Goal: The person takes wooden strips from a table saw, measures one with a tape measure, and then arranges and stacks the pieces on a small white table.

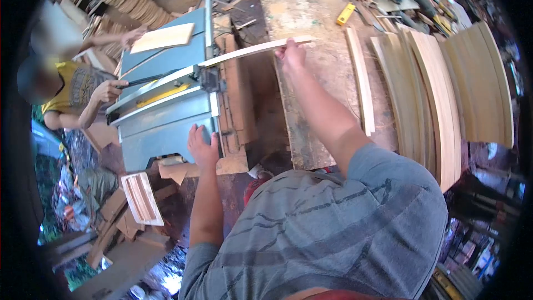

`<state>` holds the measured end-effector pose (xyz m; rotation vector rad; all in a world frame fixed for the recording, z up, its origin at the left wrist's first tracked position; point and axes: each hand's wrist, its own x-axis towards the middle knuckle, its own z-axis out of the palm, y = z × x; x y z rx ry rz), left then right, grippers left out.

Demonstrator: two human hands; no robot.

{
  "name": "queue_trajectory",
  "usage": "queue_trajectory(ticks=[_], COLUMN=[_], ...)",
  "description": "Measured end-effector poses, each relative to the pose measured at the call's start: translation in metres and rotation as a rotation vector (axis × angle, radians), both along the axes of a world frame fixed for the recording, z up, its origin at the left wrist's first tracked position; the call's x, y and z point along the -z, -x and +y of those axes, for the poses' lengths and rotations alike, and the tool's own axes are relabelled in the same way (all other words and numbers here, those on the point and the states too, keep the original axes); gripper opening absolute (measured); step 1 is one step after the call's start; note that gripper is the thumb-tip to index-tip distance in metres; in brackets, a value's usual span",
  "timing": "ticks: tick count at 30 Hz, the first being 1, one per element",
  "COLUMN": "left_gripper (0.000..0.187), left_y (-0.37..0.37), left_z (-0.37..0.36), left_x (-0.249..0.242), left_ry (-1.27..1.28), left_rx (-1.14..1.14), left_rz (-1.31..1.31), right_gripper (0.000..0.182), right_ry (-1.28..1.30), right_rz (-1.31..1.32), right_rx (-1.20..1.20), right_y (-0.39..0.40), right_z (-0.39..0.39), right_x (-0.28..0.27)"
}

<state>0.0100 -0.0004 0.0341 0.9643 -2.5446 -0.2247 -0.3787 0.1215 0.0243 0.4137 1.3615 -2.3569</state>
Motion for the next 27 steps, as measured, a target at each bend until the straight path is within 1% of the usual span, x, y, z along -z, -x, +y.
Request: queue_trajectory(ticks=[2,4,6,8,9,10,11,12,13,14,15,16,17,18,19,21,22,24,26,27], left_gripper=[0.048,0.048,0.048,0.047,0.047,0.047,0.047,0.048,0.048,0.048,0.049,0.049,0.049,0.049,0.049,0.049,0.05,0.05,0.05,0.05], left_y=[0.0,-0.001,-0.002,-0.001,0.0,0.0,0.002,0.0,-0.001,0.0,-0.001,-0.002,-0.003,-0.004,-0.004,-0.003,-0.003,-0.003,-0.002,-0.003], left_z=[-0.002,-0.002,-0.004,-0.004,-0.002,-0.002,0.0,-0.002,-0.004,-0.005,-0.006,-0.006,-0.007,-0.007,-0.006,-0.005,-0.005,-0.004,-0.004,-0.005], left_x=[0.002,0.003,0.005,0.002,-0.001,0.0,0.001,0.001,0.005,0.006,0.008,0.009,0.01,0.011,0.012,0.011,0.009,0.008,0.009,0.01], left_ry=[-0.008,0.01,0.011,-0.022,-0.008,-0.012,-0.011,-0.003,-0.005,-0.002,0.002,0.005,0.007,0.028,0.047,0.033,0.019,0.012,0.005,0.014], left_rx=[0.016,-0.012,0.008,0.021,0.019,0.035,0.031,0.011,0.008,0.011,0.01,0.009,0.012,0.016,0.02,0.006,-0.003,-0.009,-0.015,-0.01], left_rz=[0.006,-0.015,-0.013,0.001,0.002,0.001,-0.007,-0.011,-0.003,-0.001,-0.004,-0.008,-0.012,-0.013,-0.012,-0.021,-0.032,-0.033,-0.033,-0.037], right_gripper=[0.02,0.021,0.023,0.031,0.031,0.032,0.034,0.038,0.032,0.028,0.028,0.028,0.031,0.037,0.037,0.045,0.045,0.052,0.065,0.061], right_ry=[0.036,-0.036,-0.27,-0.471,-0.59,-0.708,-1.06,-1.268,-1.244,-1.342,-1.383,-1.38,-1.474,-1.564,-1.564,-1.516,-1.515,-1.505,-1.474,-1.484], right_rz=[0.021,0.195,0.33,0.515,0.566,0.616,0.594,0.714,0.507,0.447,0.433,0.43,0.597,0.767,0.767,0.652,0.654,0.586,0.625,0.657], right_rx=[0.082,0.168,0.169,0.061,-0.024,-0.113,-0.391,-0.658,-0.589,-0.687,-0.787,-0.787,-0.738,-0.682,-0.682,-0.685,-0.687,-0.694,-0.777,-0.802], right_y=[0.044,0.075,0.105,0.114,0.113,0.112,0.138,0.163,0.129,0.121,0.115,0.116,0.12,0.123,0.119,0.098,0.084,0.043,0.003,-0.023], right_z=[0.045,0.103,0.158,0.195,0.204,0.208,0.206,0.202,0.185,0.169,0.157,0.149,0.143,0.14,0.142,0.146,0.152,0.177,0.207,0.22], right_x=[0.007,-0.013,-0.049,-0.102,-0.133,-0.152,-0.151,-0.118,-0.14,-0.136,-0.123,-0.091,-0.049,-0.027,-0.026,-0.026,-0.035,-0.07,-0.06,-0.048])
